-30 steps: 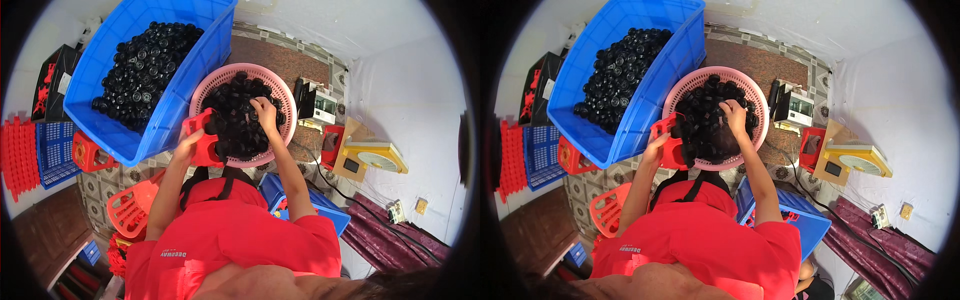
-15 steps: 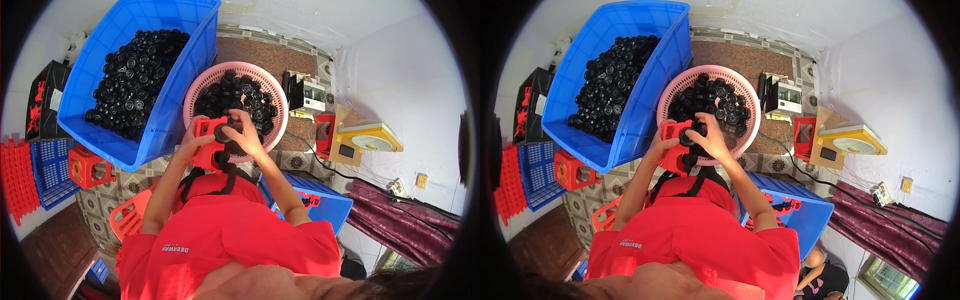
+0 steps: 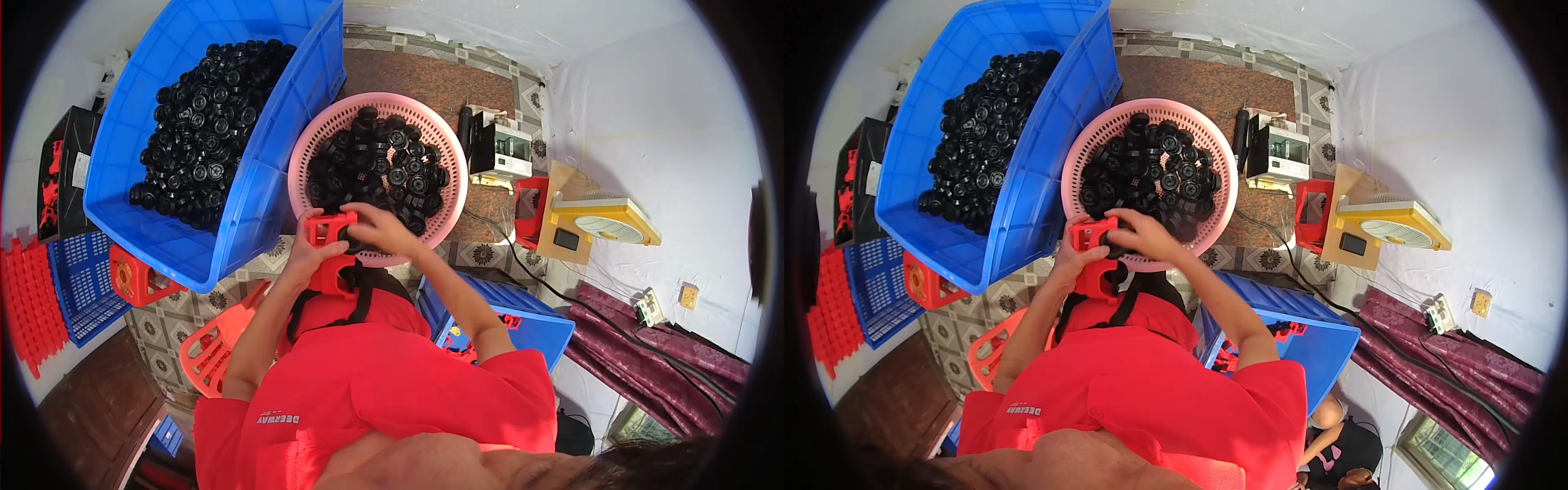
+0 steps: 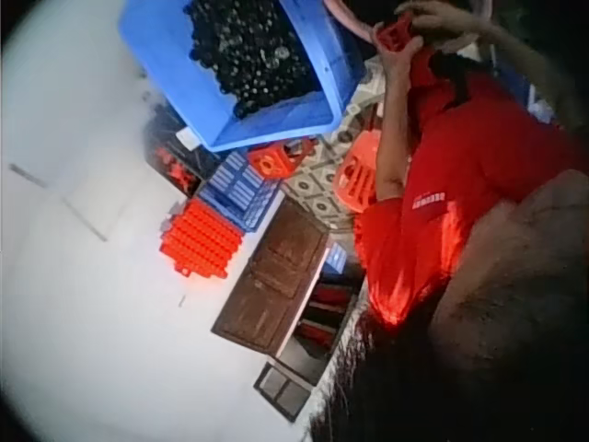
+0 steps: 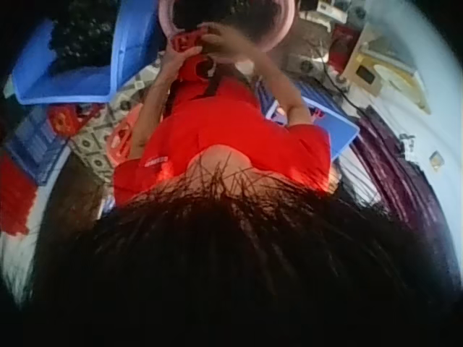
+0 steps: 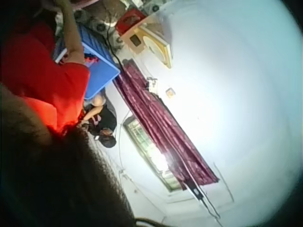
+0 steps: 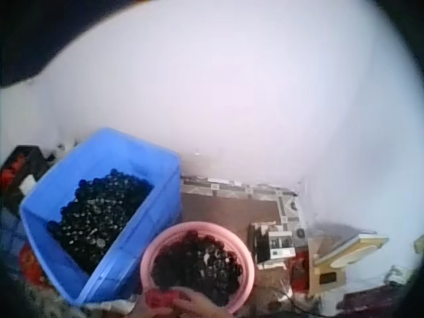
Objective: The person assembles black toy wheels onto red toy car bodies by hand.
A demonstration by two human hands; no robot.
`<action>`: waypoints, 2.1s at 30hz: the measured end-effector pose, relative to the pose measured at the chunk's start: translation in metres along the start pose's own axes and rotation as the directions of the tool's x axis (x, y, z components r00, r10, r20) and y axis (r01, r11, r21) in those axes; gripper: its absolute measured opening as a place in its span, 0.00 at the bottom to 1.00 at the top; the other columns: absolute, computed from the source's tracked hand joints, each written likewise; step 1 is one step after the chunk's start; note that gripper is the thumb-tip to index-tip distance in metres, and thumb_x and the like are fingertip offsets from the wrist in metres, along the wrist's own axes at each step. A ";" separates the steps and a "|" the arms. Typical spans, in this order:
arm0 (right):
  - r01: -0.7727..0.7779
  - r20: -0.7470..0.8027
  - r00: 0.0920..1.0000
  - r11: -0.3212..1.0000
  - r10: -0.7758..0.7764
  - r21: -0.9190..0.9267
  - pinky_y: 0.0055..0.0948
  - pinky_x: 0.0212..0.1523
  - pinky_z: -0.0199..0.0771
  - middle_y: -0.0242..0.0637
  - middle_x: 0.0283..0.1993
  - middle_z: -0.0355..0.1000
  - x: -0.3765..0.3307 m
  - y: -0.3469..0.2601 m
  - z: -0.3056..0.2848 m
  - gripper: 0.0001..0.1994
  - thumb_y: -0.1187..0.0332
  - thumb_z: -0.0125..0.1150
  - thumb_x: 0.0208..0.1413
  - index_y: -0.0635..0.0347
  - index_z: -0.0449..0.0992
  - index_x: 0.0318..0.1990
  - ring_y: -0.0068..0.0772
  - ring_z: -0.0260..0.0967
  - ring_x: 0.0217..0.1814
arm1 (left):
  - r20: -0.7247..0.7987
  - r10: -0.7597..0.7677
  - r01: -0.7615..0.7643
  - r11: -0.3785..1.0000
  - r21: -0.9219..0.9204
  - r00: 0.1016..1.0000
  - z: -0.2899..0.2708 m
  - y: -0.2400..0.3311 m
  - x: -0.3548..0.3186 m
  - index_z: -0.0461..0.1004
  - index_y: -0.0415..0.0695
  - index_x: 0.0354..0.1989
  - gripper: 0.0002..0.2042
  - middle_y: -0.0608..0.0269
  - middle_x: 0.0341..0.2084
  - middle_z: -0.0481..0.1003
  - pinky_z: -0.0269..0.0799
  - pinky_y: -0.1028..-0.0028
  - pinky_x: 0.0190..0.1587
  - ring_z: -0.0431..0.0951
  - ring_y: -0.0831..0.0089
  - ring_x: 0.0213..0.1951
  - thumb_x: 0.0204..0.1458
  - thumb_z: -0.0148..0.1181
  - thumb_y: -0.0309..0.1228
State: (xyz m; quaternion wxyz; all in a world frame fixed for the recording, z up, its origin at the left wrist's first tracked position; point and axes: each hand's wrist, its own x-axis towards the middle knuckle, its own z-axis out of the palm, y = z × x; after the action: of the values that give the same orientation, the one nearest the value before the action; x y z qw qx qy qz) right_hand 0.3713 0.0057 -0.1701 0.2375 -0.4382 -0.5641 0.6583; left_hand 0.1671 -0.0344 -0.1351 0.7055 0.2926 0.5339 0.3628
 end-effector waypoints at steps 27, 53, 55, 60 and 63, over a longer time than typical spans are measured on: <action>0.041 -0.243 0.970 0.991 -0.009 0.125 0.20 0.38 0.71 0.31 0.37 0.73 -0.024 -0.052 -0.036 0.14 0.72 0.68 0.51 0.62 0.72 0.44 0.19 0.71 0.36 | -0.214 0.185 -0.223 0.960 -0.169 0.959 0.045 0.056 0.057 0.52 0.45 0.62 0.41 0.53 0.51 0.67 0.76 0.65 0.50 0.73 0.63 0.51 0.41 0.72 0.23; 0.337 -0.108 0.937 0.941 -0.331 0.038 0.31 0.57 0.68 0.41 0.62 0.66 -0.004 -0.126 0.067 0.20 0.65 0.57 0.63 0.67 0.68 0.59 0.31 0.66 0.59 | -0.632 0.595 -0.765 0.644 0.006 0.496 -0.233 0.282 -0.090 0.64 0.49 0.58 0.27 0.59 0.52 0.73 0.77 0.59 0.49 0.76 0.64 0.51 0.53 0.64 0.44; 0.207 -0.122 0.975 0.963 -0.188 0.170 0.27 0.55 0.70 0.40 0.53 0.73 -0.023 -0.114 0.086 0.17 0.72 0.56 0.62 0.67 0.70 0.57 0.28 0.71 0.52 | -0.588 0.738 -0.890 0.451 0.064 0.332 -0.339 0.340 -0.091 0.65 0.51 0.59 0.30 0.58 0.50 0.75 0.72 0.48 0.53 0.74 0.63 0.55 0.51 0.65 0.51; 0.090 -0.312 0.948 0.993 -0.064 0.071 0.25 0.53 0.71 0.38 0.48 0.76 -0.062 -0.070 0.134 0.15 0.69 0.59 0.61 0.66 0.73 0.54 0.26 0.73 0.49 | -0.582 0.604 -0.800 0.583 -0.143 0.544 -0.429 0.387 -0.048 0.39 0.47 0.72 0.42 0.43 0.71 0.26 0.56 0.34 0.62 0.35 0.46 0.72 0.56 0.58 0.47; 0.081 -0.507 0.861 0.994 -0.034 0.072 0.26 0.51 0.72 0.36 0.46 0.77 -0.084 -0.041 0.152 0.15 0.67 0.60 0.61 0.66 0.75 0.51 0.27 0.74 0.47 | -0.227 0.685 -0.697 0.716 0.034 0.692 -0.296 0.335 -0.031 0.52 0.40 0.69 0.28 0.40 0.66 0.54 0.56 0.55 0.68 0.55 0.47 0.68 0.63 0.48 0.38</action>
State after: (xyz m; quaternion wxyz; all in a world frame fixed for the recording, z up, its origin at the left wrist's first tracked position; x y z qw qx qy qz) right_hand 0.2778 -0.1328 -0.1080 0.4159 -0.5670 -0.4647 0.5381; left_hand -0.1905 0.1375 0.0733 0.4605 0.4097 0.4501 0.6462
